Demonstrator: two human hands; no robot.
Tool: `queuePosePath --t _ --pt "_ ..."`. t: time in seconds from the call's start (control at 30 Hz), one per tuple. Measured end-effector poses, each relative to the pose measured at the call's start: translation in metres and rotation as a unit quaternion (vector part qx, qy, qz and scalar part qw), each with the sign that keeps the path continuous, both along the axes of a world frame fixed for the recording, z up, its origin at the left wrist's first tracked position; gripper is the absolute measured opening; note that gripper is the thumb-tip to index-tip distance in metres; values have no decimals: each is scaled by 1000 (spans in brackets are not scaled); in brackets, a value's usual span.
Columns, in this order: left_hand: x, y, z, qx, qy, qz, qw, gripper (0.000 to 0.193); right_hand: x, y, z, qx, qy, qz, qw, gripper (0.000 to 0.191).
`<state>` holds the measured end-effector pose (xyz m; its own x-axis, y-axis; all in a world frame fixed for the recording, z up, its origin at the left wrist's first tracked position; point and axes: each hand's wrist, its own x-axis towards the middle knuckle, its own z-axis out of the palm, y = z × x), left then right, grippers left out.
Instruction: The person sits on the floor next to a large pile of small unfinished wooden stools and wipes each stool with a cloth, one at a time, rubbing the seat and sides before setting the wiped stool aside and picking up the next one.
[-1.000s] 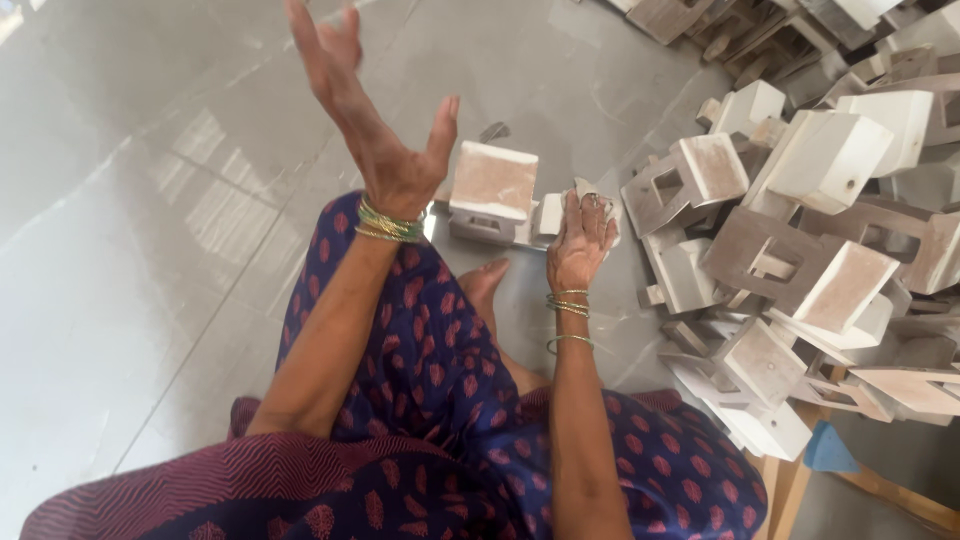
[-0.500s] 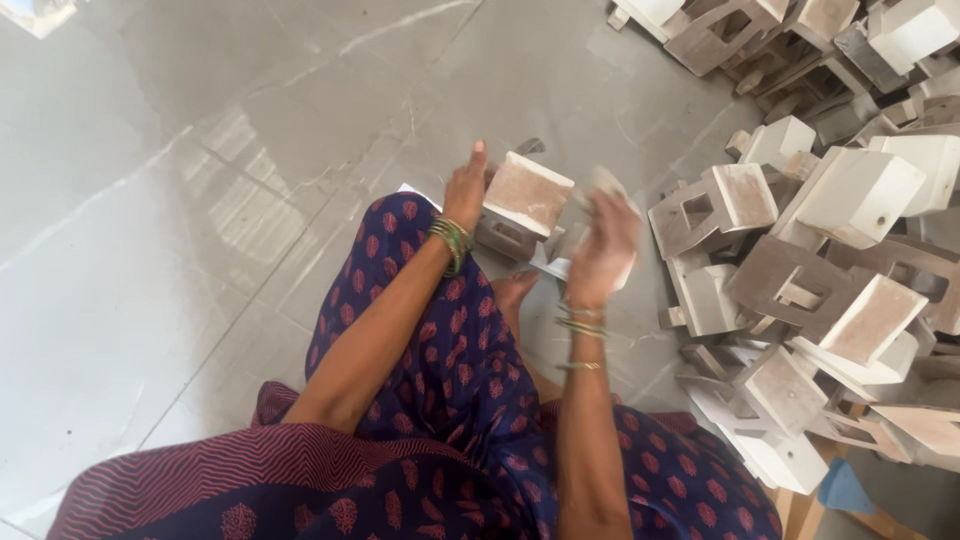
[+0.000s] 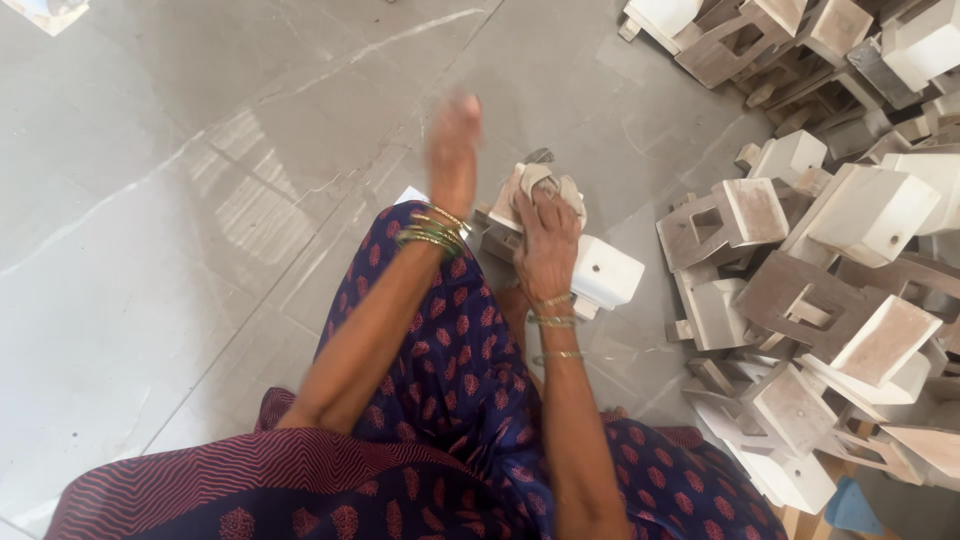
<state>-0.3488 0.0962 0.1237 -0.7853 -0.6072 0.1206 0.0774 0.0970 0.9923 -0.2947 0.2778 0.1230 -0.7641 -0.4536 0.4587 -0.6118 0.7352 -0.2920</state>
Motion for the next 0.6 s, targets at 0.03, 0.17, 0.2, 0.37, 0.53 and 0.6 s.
queuePosePath --t 0.03,0.17,0.2,0.37,0.53,0.6 --pt "0 13 -17 136 0 -80 987 87 1 5 0 19 -8 9 1000 53" --pt "10 54 -62 187 -230 -201 934 107 -12 24 0 49 -44 -22 998 58" --pt "11 60 -62 174 -245 -211 930 113 -18 24 -2 46 -57 -47 996 57" --pt "18 67 -52 403 -123 -267 867 107 -34 -2 -20 34 -62 -26 997 38" --pt "24 69 -49 363 -98 -288 881 115 -33 11 -3 42 -44 -45 997 44" --pt "23 72 -54 357 -72 -309 879 118 -33 15 4 50 -72 -148 985 54"
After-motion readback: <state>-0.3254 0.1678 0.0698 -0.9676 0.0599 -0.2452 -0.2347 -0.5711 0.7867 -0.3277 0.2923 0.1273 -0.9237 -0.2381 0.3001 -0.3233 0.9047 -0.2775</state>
